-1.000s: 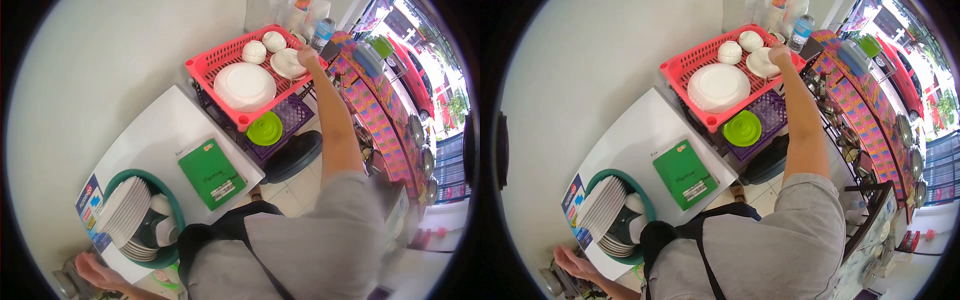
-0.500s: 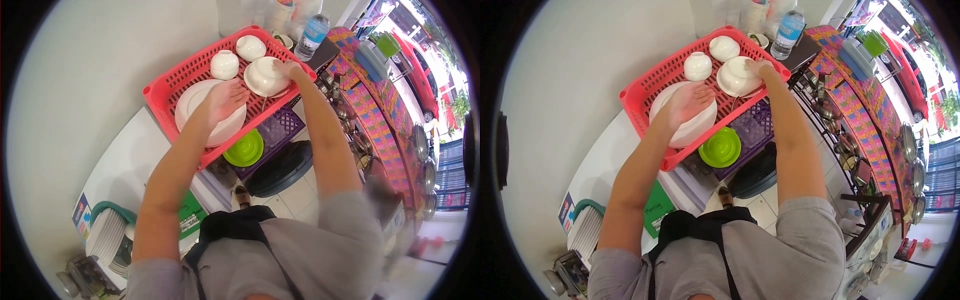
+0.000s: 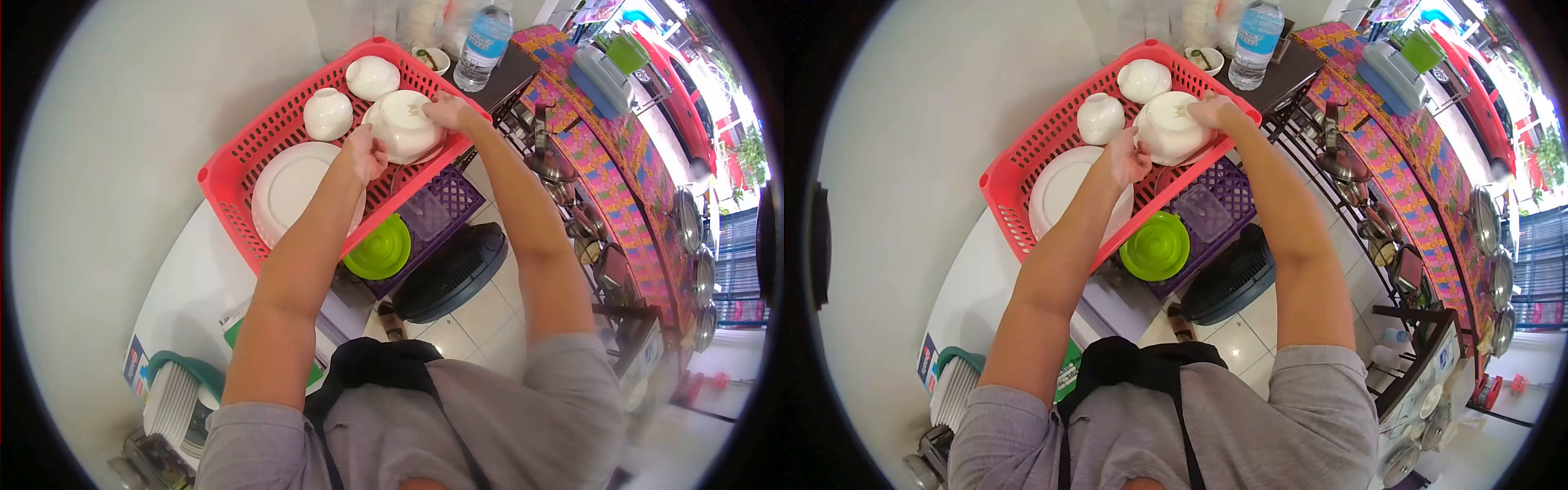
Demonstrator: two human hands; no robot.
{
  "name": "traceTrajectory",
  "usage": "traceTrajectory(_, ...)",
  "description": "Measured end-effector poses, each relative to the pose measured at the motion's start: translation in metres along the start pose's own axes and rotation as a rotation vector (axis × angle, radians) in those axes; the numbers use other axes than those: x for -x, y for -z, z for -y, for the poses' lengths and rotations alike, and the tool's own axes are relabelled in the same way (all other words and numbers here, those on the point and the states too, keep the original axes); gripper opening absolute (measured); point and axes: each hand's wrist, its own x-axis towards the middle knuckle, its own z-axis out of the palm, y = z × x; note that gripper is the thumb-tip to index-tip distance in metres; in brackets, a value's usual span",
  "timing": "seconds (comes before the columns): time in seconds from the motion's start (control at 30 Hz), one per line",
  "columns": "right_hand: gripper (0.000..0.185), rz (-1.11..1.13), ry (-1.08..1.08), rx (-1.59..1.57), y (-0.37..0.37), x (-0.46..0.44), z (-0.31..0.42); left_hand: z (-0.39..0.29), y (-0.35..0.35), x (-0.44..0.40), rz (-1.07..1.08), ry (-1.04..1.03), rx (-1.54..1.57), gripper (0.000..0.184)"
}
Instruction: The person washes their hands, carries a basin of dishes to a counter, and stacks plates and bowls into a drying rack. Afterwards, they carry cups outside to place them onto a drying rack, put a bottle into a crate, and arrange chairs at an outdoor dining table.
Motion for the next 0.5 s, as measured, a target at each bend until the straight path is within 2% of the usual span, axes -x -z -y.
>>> traceTrajectory(0.07, 0.054, -0.009, 0.024, 0.073, 0.002, -0.006, -0.001, 0.002, 0.01, -0.01, 0.053, 0.023, 0.0, 0.032)
traceTrajectory(0.1, 0.051, 0.01, 0.169, 0.293, 0.005, -0.012, -0.003, 0.002, 0.008, -0.003, 0.053, 0.019, -0.001, 0.032)
traceTrajectory(0.13, 0.048, 0.03, 0.312, 0.512, 0.005, -0.018, -0.006, 0.003, 0.006, 0.004, 0.023, -0.043, -0.131, 0.033)
traceTrajectory(0.17, 0.048, 0.034, 0.311, 0.506, 0.007, -0.023, -0.011, 0.004, 0.004, 0.009, -0.011, -0.099, -0.264, 0.035)
traceTrajectory(0.23, 0.043, 0.146, 0.471, 0.981, 0.017, -0.014, -0.004, 0.002, -0.003, 0.015, -0.001, -0.103, -0.287, 0.034)
traceTrajectory(0.27, 0.038, -0.133, 0.213, 0.415, 0.007, -0.006, -0.008, 0.0, -0.007, 0.019, 0.017, -0.113, -0.3, 0.034)
traceTrajectory(0.3, 0.038, -0.127, 0.217, 0.417, 0.008, 0.014, -0.003, 0.0, -0.012, 0.025, 0.012, -0.112, -0.295, 0.034)
traceTrajectory(0.37, 0.033, -0.359, 0.469, 0.407, 0.025, 0.069, 0.023, 0.0, -0.019, 0.041, 0.245, -0.06, -0.014, 0.032)
traceTrajectory(0.4, 0.033, -0.354, 0.475, 0.406, 0.029, 0.086, 0.031, -0.001, -0.022, 0.049, 0.294, -0.102, -0.013, 0.031)
traceTrajectory(0.47, 0.031, 0.087, 0.57, 0.489, 0.028, 0.109, 0.039, -0.004, -0.019, 0.039, 0.348, -0.158, -0.032, 0.032)
traceTrajectory(0.5, 0.031, 0.087, 0.57, 0.487, 0.02, 0.111, 0.038, -0.005, -0.02, 0.036, 0.415, -0.216, -0.054, 0.033)
